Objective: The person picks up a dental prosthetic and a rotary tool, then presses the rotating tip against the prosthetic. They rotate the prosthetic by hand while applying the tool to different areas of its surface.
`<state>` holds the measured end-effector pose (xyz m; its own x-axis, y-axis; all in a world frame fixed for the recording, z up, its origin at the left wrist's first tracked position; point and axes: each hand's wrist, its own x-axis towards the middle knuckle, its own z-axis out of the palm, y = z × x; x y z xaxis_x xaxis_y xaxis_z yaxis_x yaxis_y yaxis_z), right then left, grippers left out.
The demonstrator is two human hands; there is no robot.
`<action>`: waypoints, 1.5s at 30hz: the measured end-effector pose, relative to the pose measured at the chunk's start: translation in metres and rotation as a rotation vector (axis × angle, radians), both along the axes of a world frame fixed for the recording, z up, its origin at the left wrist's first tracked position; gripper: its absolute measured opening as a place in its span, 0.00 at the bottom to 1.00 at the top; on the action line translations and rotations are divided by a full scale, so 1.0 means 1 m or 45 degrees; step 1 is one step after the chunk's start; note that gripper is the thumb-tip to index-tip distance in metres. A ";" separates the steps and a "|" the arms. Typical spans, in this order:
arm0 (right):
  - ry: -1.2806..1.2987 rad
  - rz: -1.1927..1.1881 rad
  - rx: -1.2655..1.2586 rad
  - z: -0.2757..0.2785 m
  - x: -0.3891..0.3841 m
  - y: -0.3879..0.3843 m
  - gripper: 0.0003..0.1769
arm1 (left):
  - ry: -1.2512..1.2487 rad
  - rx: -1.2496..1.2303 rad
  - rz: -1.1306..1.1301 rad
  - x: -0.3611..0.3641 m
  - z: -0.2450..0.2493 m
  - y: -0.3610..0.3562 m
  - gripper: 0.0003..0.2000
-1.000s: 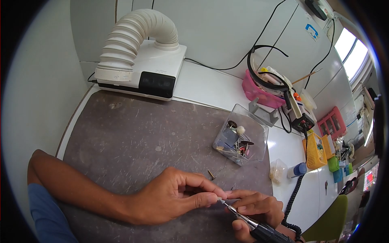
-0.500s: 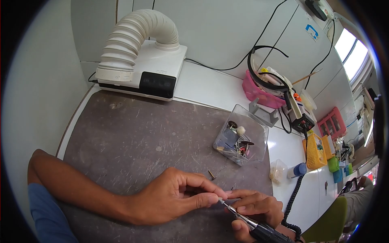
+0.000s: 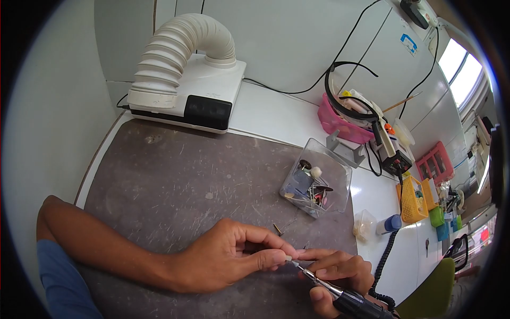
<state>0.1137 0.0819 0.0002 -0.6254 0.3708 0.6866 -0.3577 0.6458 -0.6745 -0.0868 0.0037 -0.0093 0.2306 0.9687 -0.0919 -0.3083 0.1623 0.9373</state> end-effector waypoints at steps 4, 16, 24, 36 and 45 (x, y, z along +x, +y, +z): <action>0.021 -0.008 0.017 -0.003 -0.001 0.000 0.14 | 0.008 0.024 -0.003 0.000 -0.001 0.000 0.13; -0.001 0.009 -0.017 -0.001 0.000 0.000 0.13 | 0.013 0.052 -0.012 0.000 -0.001 0.000 0.12; 0.007 -0.006 -0.028 -0.004 0.000 -0.002 0.12 | 0.040 0.069 -0.029 -0.001 -0.001 0.000 0.13; -0.184 -0.111 0.127 0.002 0.013 0.015 0.14 | 0.019 -0.033 0.063 0.001 0.007 -0.003 0.10; -0.132 -0.246 -0.276 -0.004 0.012 0.004 0.11 | 0.064 -0.054 0.114 0.004 0.009 -0.004 0.09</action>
